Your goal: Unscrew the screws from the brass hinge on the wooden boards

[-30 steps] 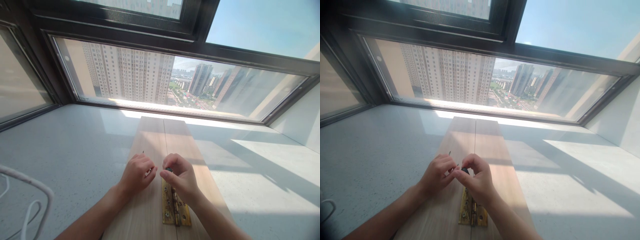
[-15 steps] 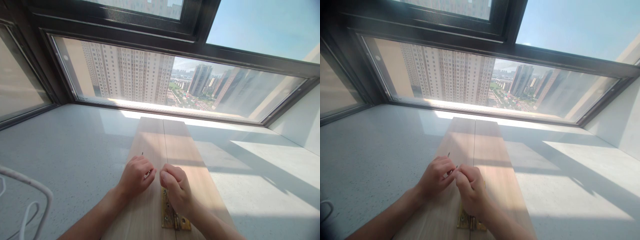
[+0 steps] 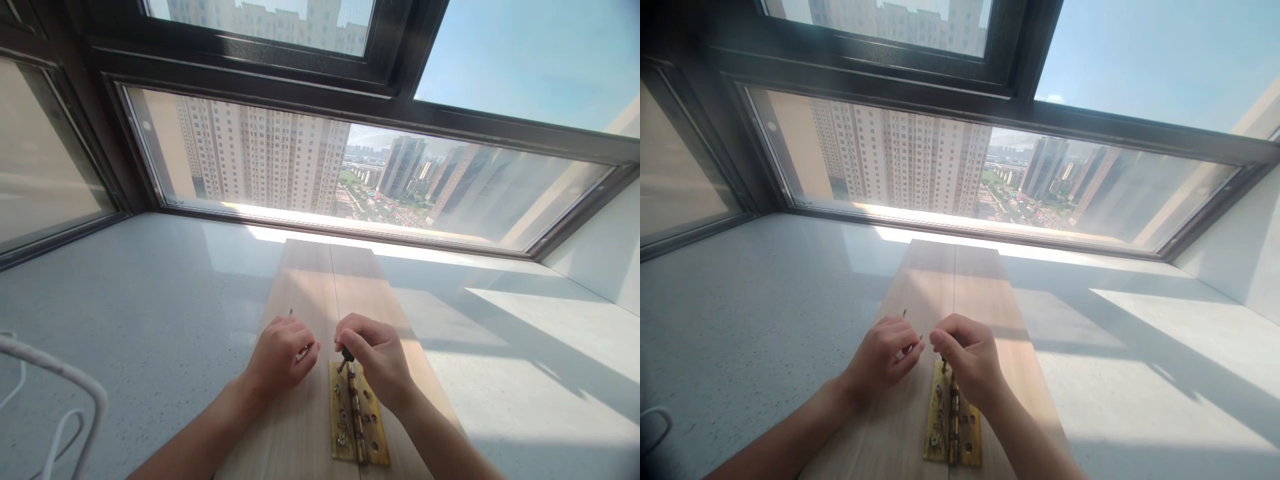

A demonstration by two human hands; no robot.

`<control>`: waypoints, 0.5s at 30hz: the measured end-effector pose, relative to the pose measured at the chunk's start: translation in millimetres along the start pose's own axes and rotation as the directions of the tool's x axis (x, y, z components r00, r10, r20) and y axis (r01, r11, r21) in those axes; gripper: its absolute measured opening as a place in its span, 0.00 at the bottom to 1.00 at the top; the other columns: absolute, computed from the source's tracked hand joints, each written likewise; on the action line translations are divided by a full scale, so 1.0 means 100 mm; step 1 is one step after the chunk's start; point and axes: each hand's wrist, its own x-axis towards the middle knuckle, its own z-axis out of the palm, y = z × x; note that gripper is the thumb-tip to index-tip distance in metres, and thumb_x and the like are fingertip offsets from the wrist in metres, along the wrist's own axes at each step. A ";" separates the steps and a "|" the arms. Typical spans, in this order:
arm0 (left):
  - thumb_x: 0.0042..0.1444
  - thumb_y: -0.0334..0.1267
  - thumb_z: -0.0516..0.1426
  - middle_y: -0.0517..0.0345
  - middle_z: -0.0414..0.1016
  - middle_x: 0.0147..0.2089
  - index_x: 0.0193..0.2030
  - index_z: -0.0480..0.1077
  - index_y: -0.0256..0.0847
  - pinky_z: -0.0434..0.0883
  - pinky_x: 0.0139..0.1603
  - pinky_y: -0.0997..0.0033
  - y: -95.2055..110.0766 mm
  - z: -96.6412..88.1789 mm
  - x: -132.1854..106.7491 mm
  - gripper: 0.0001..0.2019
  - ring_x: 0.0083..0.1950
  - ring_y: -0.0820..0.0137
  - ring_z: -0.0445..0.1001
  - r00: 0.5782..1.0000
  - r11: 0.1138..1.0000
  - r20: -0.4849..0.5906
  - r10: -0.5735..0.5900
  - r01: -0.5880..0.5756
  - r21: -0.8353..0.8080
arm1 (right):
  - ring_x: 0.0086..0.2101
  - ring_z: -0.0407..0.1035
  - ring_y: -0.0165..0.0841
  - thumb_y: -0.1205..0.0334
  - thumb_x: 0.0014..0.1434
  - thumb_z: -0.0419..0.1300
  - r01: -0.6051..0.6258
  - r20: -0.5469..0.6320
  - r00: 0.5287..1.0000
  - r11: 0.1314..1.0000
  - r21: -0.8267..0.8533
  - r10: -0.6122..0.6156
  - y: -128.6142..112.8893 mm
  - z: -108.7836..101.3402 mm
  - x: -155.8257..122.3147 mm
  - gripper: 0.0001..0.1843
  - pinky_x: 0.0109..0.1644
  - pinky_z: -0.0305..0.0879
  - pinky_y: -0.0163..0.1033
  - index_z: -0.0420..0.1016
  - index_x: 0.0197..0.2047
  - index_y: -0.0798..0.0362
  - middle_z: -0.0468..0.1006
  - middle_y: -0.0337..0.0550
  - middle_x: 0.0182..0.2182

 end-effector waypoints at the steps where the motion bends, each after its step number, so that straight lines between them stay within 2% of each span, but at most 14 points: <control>1: 0.58 0.35 0.53 0.60 0.66 0.23 0.21 0.62 0.38 0.57 0.33 0.68 0.00 0.00 0.00 0.14 0.29 0.71 0.64 1.000 1.000 0.003 -0.001 0.001 0.000 | 0.25 0.62 0.30 0.54 0.58 0.59 -0.009 -0.014 1.000 1.000 -0.012 0.009 -0.02 0.01 -0.01 0.15 0.29 0.56 0.37 0.72 0.25 0.54 0.70 0.39 0.21; 4: 0.58 0.34 0.52 0.60 0.65 0.22 0.21 0.62 0.38 0.57 0.33 0.68 0.00 0.01 0.01 0.14 0.28 0.71 0.63 1.000 1.000 0.001 0.004 -0.004 0.001 | 0.23 0.59 0.29 0.54 0.62 0.55 -0.025 -0.052 0.998 0.999 -0.036 0.023 -0.03 0.10 -0.06 0.16 0.28 0.54 0.36 0.72 0.27 0.53 0.67 0.36 0.19; 7: 0.58 0.34 0.51 0.60 0.65 0.22 0.20 0.60 0.38 0.57 0.32 0.68 0.01 0.01 0.01 0.15 0.27 0.71 0.62 1.000 1.000 -0.005 0.016 -0.016 0.001 | 0.21 0.52 0.27 0.53 0.63 0.53 -0.012 -0.074 0.997 0.999 -0.046 0.008 0.01 0.19 -0.11 0.21 0.25 0.48 0.36 0.61 0.20 0.52 0.57 0.33 0.18; 9: 0.58 0.34 0.51 0.60 0.64 0.21 0.20 0.60 0.39 0.56 0.32 0.68 0.00 0.01 0.00 0.15 0.27 0.71 0.62 1.000 1.000 -0.011 0.018 -0.018 0.002 | 0.20 0.47 0.26 0.52 0.63 0.51 -0.003 -0.046 0.999 0.999 -0.042 0.001 0.03 0.22 -0.10 0.25 0.24 0.44 0.36 0.53 0.17 0.51 0.52 0.32 0.16; 12: 0.57 0.35 0.52 0.60 0.64 0.21 0.20 0.59 0.39 0.56 0.32 0.69 -0.01 0.02 -0.01 0.14 0.27 0.71 0.62 1.000 1.000 -0.017 0.017 -0.017 -0.003 | 0.19 0.44 0.25 0.50 0.63 0.51 -0.006 0.151 0.989 1.000 -0.008 0.007 0.00 0.20 -0.04 0.27 0.22 0.42 0.36 0.50 0.15 0.50 0.49 0.32 0.14; 15: 0.56 0.35 0.52 0.60 0.64 0.21 0.20 0.58 0.38 0.55 0.31 0.69 -0.02 0.03 -0.02 0.14 0.27 0.71 0.61 1.000 1.000 -0.018 0.009 -0.009 -0.010 | 0.18 0.46 0.25 0.49 0.62 0.51 -0.036 0.347 0.938 0.999 0.040 0.020 -0.07 0.14 0.03 0.26 0.21 0.43 0.35 0.55 0.16 0.51 0.52 0.32 0.14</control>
